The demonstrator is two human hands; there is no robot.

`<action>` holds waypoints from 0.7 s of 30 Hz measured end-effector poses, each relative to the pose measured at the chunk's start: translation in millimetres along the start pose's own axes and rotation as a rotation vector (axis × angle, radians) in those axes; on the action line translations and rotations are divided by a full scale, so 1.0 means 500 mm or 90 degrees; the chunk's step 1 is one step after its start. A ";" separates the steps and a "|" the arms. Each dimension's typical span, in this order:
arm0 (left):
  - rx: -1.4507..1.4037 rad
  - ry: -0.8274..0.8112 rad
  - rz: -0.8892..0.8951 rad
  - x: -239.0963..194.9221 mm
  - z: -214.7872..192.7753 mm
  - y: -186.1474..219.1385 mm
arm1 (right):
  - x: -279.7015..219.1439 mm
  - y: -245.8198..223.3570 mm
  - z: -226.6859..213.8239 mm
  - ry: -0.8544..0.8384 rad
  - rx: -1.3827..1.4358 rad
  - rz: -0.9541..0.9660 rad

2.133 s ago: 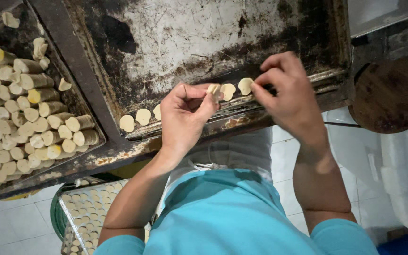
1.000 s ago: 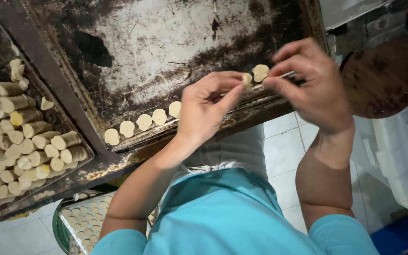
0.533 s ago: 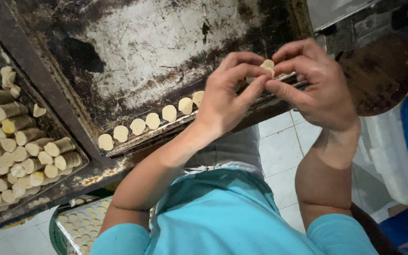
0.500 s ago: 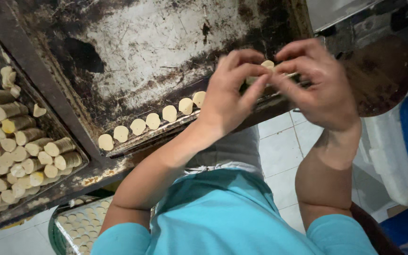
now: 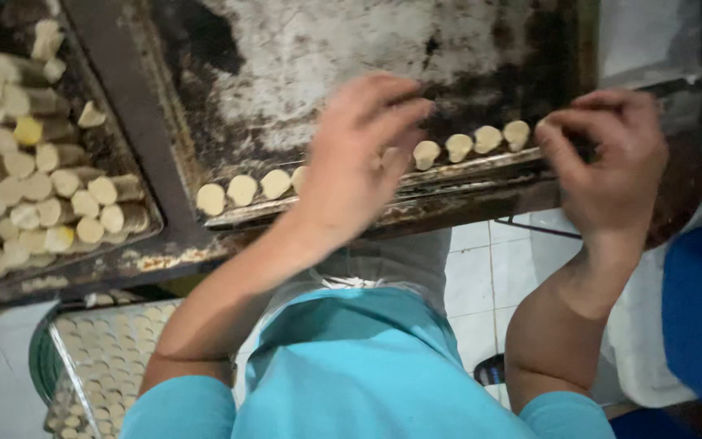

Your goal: The person separates small, round dough pieces from cylindrical logs by hand. They place the separated dough pieces onto a metal tray, arranging them in neat rows.

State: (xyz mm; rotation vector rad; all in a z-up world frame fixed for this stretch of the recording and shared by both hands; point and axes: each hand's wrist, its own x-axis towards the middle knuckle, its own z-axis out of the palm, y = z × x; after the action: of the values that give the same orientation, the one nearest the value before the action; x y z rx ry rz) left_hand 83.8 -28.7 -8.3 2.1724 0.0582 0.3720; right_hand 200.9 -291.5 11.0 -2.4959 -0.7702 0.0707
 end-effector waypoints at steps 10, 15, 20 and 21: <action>0.040 0.084 -0.118 -0.102 -0.141 -0.026 | 0.035 -0.222 0.101 -0.198 -0.008 -0.261; -0.004 0.106 -0.138 -0.124 -0.129 -0.014 | 0.033 -0.248 0.117 -0.190 -0.077 -0.232; -0.160 0.012 -0.214 -0.111 -0.100 0.004 | 0.024 -0.258 0.094 -0.172 0.244 0.003; -0.212 0.001 -0.212 -0.109 -0.094 0.006 | 0.018 -0.261 0.094 -0.172 0.294 0.002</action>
State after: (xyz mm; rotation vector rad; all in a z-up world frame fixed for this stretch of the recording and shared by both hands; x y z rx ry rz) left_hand 18.3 -3.3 6.5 1.7932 0.3318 0.1766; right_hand 132.3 -173.2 36.5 -2.0676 -0.7544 0.5342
